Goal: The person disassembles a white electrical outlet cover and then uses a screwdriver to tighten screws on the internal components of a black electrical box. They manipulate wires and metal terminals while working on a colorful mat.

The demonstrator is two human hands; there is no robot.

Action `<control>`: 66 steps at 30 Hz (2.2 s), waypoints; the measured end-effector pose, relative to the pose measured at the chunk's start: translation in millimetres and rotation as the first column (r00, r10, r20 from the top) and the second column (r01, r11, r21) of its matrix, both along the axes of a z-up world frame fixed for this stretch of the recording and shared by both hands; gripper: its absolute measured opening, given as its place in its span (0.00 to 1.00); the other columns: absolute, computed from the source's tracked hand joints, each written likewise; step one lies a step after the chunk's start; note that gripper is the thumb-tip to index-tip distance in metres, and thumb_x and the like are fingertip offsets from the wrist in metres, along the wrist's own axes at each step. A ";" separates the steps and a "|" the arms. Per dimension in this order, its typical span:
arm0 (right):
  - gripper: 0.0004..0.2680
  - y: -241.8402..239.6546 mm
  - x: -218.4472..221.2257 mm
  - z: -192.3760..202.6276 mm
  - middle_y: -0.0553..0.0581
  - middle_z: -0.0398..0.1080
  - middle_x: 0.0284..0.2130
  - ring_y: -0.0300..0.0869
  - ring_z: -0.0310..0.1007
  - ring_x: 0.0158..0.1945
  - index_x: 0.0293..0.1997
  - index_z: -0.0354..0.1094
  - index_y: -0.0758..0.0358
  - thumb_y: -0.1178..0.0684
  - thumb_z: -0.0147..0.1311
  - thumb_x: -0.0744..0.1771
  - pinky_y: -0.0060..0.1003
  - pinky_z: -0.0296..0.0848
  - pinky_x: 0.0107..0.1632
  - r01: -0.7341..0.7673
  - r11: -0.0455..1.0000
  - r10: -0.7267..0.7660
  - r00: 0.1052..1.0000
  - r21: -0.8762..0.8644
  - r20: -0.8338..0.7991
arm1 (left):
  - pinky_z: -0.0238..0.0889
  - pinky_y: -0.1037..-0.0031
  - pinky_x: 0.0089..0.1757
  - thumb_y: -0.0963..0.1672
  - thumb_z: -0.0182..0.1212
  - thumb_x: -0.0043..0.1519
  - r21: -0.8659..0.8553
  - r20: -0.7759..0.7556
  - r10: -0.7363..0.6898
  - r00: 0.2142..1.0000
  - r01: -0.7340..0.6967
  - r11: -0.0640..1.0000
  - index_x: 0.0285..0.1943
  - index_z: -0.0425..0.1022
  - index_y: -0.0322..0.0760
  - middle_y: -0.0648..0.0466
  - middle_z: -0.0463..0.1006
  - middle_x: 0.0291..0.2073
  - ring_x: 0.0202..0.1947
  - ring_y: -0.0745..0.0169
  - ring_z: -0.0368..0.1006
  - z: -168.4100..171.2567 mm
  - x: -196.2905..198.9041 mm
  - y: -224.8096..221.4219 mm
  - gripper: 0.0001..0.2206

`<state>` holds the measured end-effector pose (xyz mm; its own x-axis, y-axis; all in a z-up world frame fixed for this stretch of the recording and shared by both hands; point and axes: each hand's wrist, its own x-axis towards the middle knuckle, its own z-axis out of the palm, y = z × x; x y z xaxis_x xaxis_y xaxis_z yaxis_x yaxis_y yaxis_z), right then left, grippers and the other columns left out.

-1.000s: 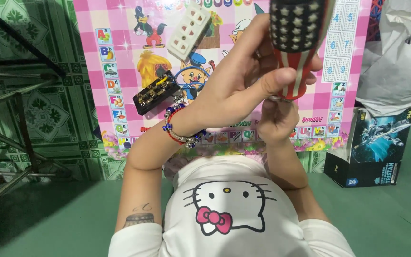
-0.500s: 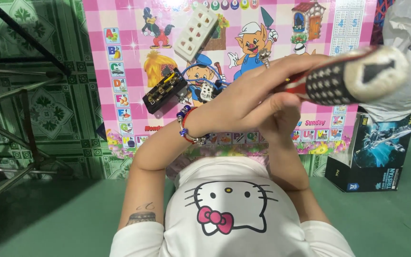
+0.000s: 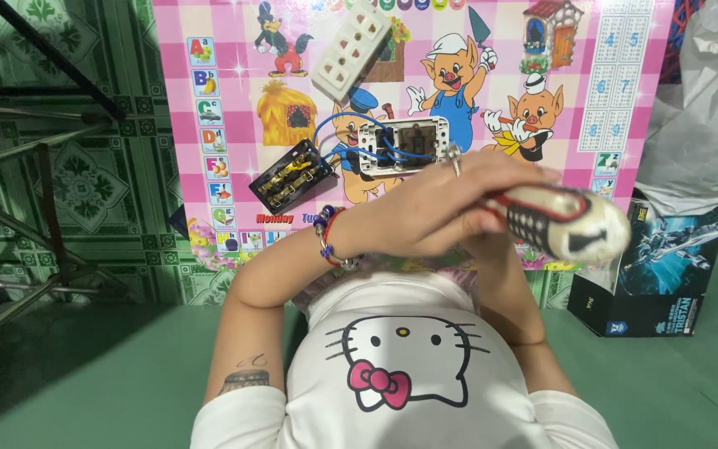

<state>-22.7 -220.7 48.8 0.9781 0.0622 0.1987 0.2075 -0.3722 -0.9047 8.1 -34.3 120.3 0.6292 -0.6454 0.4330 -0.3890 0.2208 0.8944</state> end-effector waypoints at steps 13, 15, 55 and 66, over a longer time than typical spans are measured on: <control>0.16 -6.1 -24.5 64.7 0.68 0.72 0.53 0.59 0.70 0.60 0.64 0.64 0.70 0.53 0.44 0.70 0.55 0.60 0.67 -0.066 0.995 0.059 0.994 -0.076 -0.094 | 0.67 0.57 0.55 0.55 0.37 0.73 -0.173 0.093 0.072 0.993 -0.055 0.983 0.69 0.62 0.38 0.53 0.73 0.51 0.48 0.54 0.72 -42.4 -35.2 -26.0 0.24; 0.16 -11.0 -26.3 68.0 0.68 0.72 0.54 0.59 0.70 0.61 0.64 0.64 0.70 0.52 0.44 0.70 0.56 0.59 0.68 -0.071 0.993 0.062 0.993 -0.090 -0.105 | 0.63 0.55 0.58 0.54 0.36 0.73 -0.177 0.117 0.100 0.988 -0.079 0.981 0.68 0.62 0.38 0.52 0.73 0.47 0.49 0.52 0.70 -44.0 -28.7 -28.3 0.23; 0.11 41.7 -27.3 123.8 0.63 0.68 0.18 0.48 0.69 0.17 0.18 0.64 0.66 0.62 0.60 0.64 0.38 0.72 0.23 -0.081 0.987 -0.017 0.810 0.141 0.586 | 0.63 0.57 0.44 0.52 0.43 0.71 -0.346 0.103 0.218 0.970 -0.171 0.923 0.41 0.61 0.41 0.55 0.65 0.34 0.38 0.48 0.66 -51.8 -47.8 -40.4 0.14; 0.10 45.4 -29.8 114.7 0.66 0.68 0.20 0.49 0.72 0.18 0.22 0.68 0.68 0.61 0.55 0.66 0.40 0.74 0.22 -0.154 0.978 0.024 0.748 0.139 0.663 | 0.65 0.55 0.44 0.51 0.43 0.72 -0.407 0.103 0.235 0.967 -0.175 0.896 0.41 0.65 0.37 0.51 0.69 0.35 0.36 0.46 0.67 -58.2 -51.1 -38.6 0.16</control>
